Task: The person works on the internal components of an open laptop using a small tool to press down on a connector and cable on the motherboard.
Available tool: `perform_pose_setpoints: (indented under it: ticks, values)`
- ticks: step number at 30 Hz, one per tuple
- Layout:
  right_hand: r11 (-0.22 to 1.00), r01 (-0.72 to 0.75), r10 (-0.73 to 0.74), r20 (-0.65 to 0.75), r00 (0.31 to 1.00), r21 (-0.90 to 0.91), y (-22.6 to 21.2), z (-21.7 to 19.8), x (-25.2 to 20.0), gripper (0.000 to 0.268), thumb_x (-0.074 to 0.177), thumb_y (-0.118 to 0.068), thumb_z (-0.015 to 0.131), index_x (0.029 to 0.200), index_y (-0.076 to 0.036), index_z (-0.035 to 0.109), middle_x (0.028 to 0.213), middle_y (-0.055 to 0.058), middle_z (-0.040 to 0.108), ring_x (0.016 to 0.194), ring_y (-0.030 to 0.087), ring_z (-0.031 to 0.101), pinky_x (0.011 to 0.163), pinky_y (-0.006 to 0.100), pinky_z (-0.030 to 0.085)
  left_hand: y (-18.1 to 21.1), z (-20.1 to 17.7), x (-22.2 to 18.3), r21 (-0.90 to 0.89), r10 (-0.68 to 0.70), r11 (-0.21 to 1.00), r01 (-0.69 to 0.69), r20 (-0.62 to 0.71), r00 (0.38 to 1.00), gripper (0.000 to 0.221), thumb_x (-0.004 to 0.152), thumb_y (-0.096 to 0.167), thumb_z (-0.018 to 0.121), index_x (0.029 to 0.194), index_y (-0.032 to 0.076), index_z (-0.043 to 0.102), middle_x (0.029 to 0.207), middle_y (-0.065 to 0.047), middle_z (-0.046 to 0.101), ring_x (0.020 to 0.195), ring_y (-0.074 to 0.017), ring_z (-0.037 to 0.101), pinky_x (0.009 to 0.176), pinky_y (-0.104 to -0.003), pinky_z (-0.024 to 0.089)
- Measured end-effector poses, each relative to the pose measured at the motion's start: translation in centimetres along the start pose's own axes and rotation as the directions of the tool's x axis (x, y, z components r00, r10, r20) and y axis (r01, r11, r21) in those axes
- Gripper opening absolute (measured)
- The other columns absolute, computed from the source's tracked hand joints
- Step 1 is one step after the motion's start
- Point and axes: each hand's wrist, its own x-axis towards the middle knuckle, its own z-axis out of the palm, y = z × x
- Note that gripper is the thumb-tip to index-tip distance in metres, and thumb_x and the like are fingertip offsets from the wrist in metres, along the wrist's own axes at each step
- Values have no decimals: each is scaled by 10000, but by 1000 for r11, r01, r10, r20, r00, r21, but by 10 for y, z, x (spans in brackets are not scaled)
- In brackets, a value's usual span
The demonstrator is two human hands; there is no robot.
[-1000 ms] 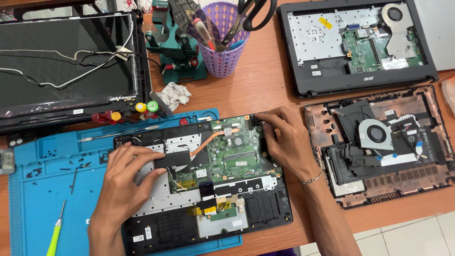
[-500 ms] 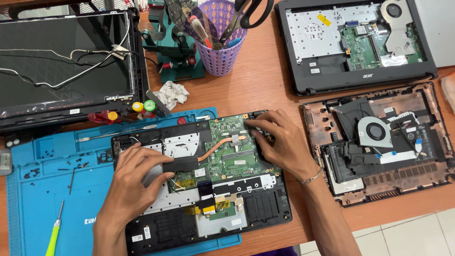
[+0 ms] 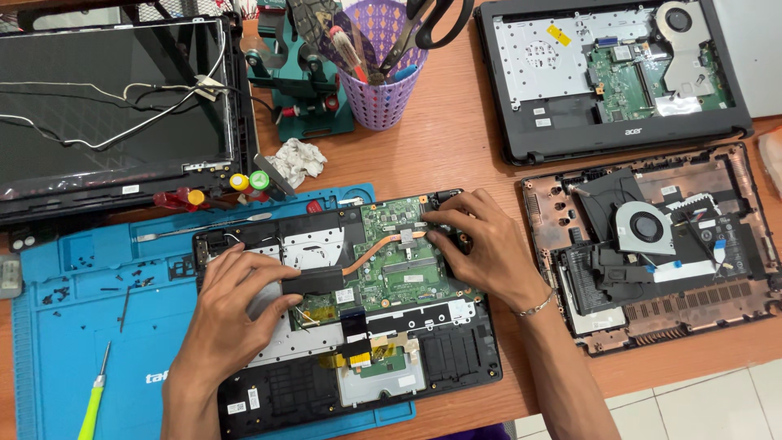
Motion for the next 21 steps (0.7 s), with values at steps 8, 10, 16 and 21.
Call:
perform_pose_setpoints:
  ticks: [8,10,16,21]
  values:
    - [1000,13,-13,5,1000,16,2,3,0,234,812,-132,820,1043,-110,796,976,38,708,908,200,646,792,337,571,-1,1,0,5,-21,1000,21,5,1000,282,747,209,823,1010,132,760,1026,-37,721,1095,-249,649,1182,-492,359]
    - [1000,16,-16,-3,1000,17,0,1,0,225,811,-127,819,1033,-104,793,971,43,706,912,206,648,793,346,566,-1,1,0,14,-19,1000,19,-1,1000,285,751,211,821,1016,128,758,1033,-41,715,1112,-258,641,1180,-490,361]
    - [999,23,-22,-27,999,33,-3,-2,2,185,843,-113,802,1021,-80,766,964,69,695,926,230,658,793,365,555,3,0,0,16,-8,1000,8,-25,1000,291,749,208,824,1018,123,751,1050,-50,698,1153,-275,615,1170,-482,373]
    - [998,14,-11,-52,999,55,-3,-2,1,178,847,-96,801,1010,-63,738,959,87,701,927,251,667,787,378,550,7,-1,1,-25,-21,1000,19,-48,999,296,737,175,823,1013,106,744,1105,-73,706,1139,-293,618,1054,-457,428]
